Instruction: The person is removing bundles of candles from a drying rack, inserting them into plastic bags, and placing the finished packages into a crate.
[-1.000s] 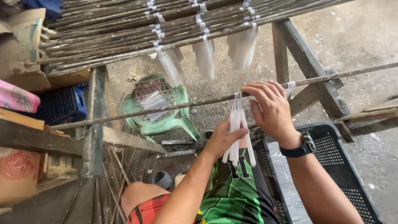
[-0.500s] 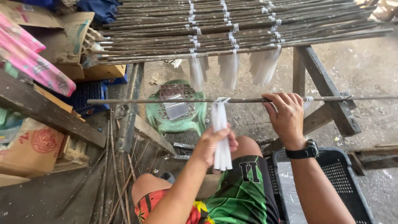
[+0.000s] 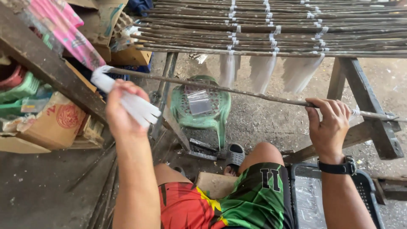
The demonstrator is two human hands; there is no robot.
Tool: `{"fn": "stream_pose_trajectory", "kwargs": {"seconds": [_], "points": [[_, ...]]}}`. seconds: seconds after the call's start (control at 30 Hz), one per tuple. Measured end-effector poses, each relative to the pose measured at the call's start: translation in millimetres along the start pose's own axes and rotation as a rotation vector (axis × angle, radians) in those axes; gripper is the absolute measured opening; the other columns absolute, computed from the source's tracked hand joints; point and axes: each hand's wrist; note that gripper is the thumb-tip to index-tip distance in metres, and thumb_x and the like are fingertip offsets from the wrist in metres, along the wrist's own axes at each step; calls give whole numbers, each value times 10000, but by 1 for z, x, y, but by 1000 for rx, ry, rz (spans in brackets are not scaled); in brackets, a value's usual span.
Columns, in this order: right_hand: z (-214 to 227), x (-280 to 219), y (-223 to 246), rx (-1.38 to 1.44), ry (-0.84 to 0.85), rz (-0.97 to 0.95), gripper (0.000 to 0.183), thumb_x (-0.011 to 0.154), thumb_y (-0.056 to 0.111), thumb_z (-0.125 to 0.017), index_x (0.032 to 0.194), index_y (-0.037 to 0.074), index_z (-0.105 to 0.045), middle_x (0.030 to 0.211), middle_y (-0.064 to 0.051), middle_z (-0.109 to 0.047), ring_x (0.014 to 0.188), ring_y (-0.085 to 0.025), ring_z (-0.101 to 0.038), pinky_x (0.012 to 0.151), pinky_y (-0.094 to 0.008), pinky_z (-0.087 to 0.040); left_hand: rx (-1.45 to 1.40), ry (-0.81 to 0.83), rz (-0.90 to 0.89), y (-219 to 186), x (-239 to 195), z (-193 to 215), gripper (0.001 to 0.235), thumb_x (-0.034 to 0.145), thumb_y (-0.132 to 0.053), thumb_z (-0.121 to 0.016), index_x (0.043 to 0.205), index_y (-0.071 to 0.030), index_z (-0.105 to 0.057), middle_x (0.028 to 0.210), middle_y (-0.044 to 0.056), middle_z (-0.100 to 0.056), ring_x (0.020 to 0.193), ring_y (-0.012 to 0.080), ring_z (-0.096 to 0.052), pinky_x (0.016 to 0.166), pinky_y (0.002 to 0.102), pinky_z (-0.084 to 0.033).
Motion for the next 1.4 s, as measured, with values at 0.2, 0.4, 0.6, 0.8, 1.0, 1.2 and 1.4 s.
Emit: {"fn": "stream_pose_trajectory", "kwargs": {"seconds": [0.2,0.4,0.6,0.8,1.0,1.2,1.4], "points": [[-19,-5,-3,-101,105,-29,144,940,197,-556,1033,127,-642,933,-58,-620,858,-250,-518,843,-366,-334,333,22,-140,12,-46,21,164,813,-183,-518,960,-116,-485,612,4,-538,514,144,-534,504,264,-467],[-37,-13,63,-15,-86,138,296,947,240,-439,1037,-22,-543,1079,-213,-575,1014,-307,-525,976,-448,-299,549,252,682,88,-116,99,182,735,-122,-583,851,-20,-488,595,71,-562,481,172,-543,482,278,-467],[-79,-43,159,1211,891,-751,412,850,341,-357,1065,20,-501,952,-118,-630,828,-185,-622,712,-277,-521,654,276,904,134,-119,138,96,816,-116,-529,815,-43,-468,650,82,-537,485,165,-542,470,273,-473],[-144,-51,165,1243,937,-1187,336,861,335,-399,807,24,-515,637,-102,-576,716,-223,-622,648,-302,-510,158,48,1073,152,-95,194,194,797,-84,-602,864,35,-464,654,162,-548,544,263,-561,577,369,-516],[-241,-12,134,851,800,-879,329,873,307,-429,811,45,-617,750,-133,-606,707,-236,-597,682,-327,-488,656,-109,788,178,-70,214,196,791,-183,-598,681,-41,-521,412,81,-503,373,170,-555,394,268,-488],[-352,17,85,618,828,-881,104,846,216,-523,841,112,-535,725,5,-567,619,-83,-534,498,-203,-417,895,-160,915,147,-46,187,174,811,-226,-565,860,-62,-534,596,39,-580,485,126,-566,565,228,-510],[-392,19,94,446,915,-820,156,846,242,-478,798,106,-536,701,-15,-556,592,-118,-518,482,-244,-399,596,-229,895,185,-58,236,423,778,-286,-594,1109,-80,-429,624,12,-530,490,93,-518,485,204,-469]]}}
Point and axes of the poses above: each hand's wrist, its own x-axis towards the middle knuckle, its own z-axis out of the back of the hand, y = z × x
